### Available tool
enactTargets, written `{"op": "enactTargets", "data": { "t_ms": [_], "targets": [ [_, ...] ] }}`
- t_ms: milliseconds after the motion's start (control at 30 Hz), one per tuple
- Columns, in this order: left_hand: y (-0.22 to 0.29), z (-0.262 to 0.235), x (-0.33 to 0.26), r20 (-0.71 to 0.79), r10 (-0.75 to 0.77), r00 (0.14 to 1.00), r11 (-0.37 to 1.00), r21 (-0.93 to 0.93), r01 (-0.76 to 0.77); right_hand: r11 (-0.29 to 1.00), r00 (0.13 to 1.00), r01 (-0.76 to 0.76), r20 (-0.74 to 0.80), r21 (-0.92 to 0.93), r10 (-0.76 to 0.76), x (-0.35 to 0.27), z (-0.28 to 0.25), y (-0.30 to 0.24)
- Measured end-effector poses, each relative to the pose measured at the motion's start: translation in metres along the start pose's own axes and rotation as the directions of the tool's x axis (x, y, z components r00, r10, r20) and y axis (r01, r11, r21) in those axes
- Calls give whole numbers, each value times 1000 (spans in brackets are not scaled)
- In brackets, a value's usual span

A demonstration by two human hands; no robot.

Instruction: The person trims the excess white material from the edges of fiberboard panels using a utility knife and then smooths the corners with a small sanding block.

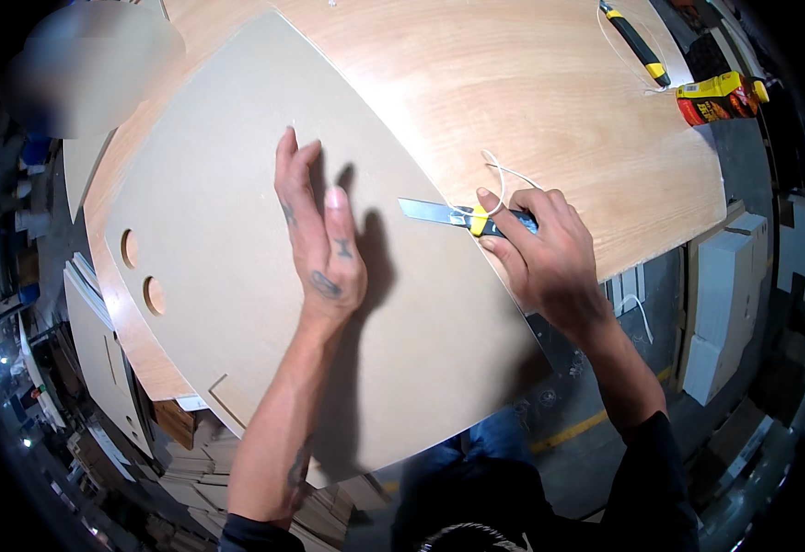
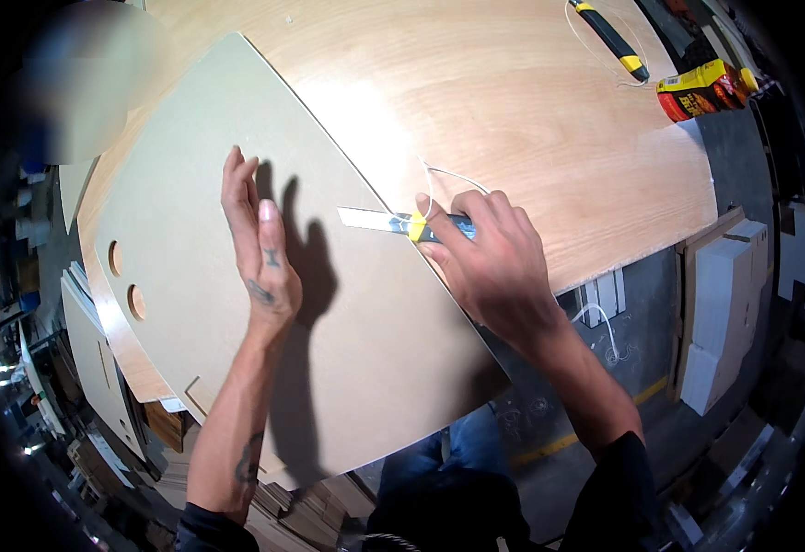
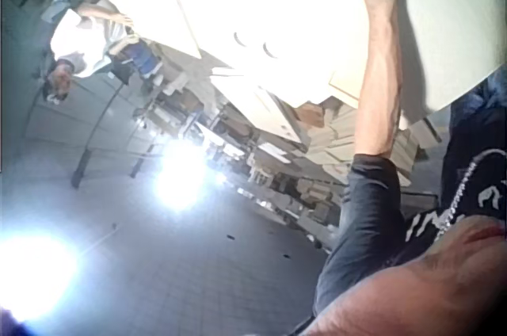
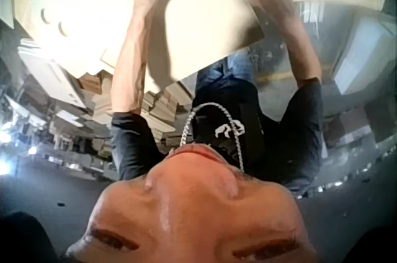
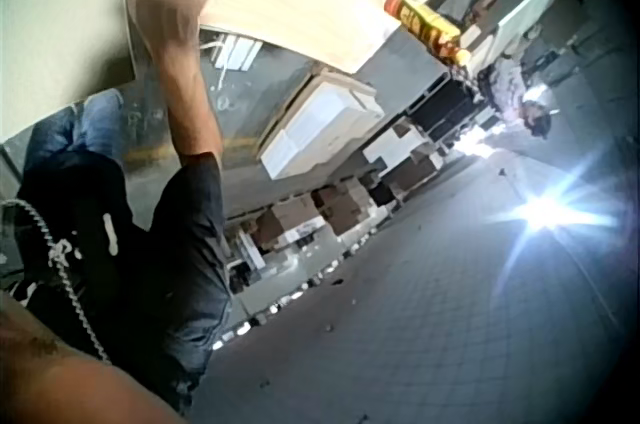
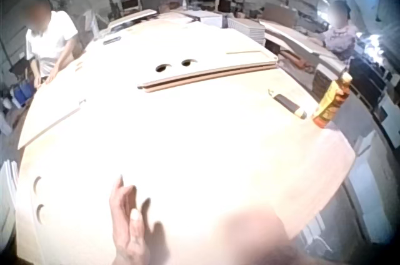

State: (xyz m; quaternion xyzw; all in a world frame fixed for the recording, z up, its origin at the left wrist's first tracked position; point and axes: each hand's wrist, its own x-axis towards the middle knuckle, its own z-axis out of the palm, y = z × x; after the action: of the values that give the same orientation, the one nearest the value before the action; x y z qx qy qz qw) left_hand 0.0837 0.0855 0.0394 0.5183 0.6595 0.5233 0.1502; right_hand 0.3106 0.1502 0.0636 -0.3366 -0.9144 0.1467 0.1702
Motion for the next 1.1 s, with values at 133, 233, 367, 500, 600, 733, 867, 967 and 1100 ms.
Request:
{"op": "enactTargets", "data": {
  "t_ms": [133, 233, 367, 500, 600, 733, 867, 967, 1100],
  "targets": [
    [4, -1, 1, 38, 19, 999, 999, 48, -21, 1000, 999, -23, 23, -15, 23, 31, 7, -3],
    [7, 1, 3, 74, -6, 997, 1000, -1, 6, 1000, 999, -21, 35, -17, 22, 50, 13, 0],
    [8, -4, 12, 171, 40, 985, 999, 6, -42, 999, 1000, 28, -7, -22, -28, 94, 24, 5],
    [6, -1, 13, 234, 9, 972, 999, -39, 1, 997, 998, 58, -35, -44, -60, 142, 43, 9],
    [6, -5, 14, 280, -22, 960, 999, 30, 14, 996, 997, 78, -20, -34, -78, 181, 51, 8],
    [10, -5, 23, 443, -31, 896, 986, 159, -44, 995, 995, 97, -19, -33, -97, 232, 60, 13],
    [14, -5, 24, 482, -102, 870, 971, 237, -18, 986, 986, 165, 4, -18, -165, 279, 69, 20],
    [17, -6, 26, 510, -142, 848, 962, 275, -4, 977, 976, 215, 27, -3, -215, 303, 72, 23],
    [18, -8, 27, 500, -135, 855, 956, 292, -20, 962, 961, 273, 44, 27, -274, 330, 75, 29]
  ]
}}
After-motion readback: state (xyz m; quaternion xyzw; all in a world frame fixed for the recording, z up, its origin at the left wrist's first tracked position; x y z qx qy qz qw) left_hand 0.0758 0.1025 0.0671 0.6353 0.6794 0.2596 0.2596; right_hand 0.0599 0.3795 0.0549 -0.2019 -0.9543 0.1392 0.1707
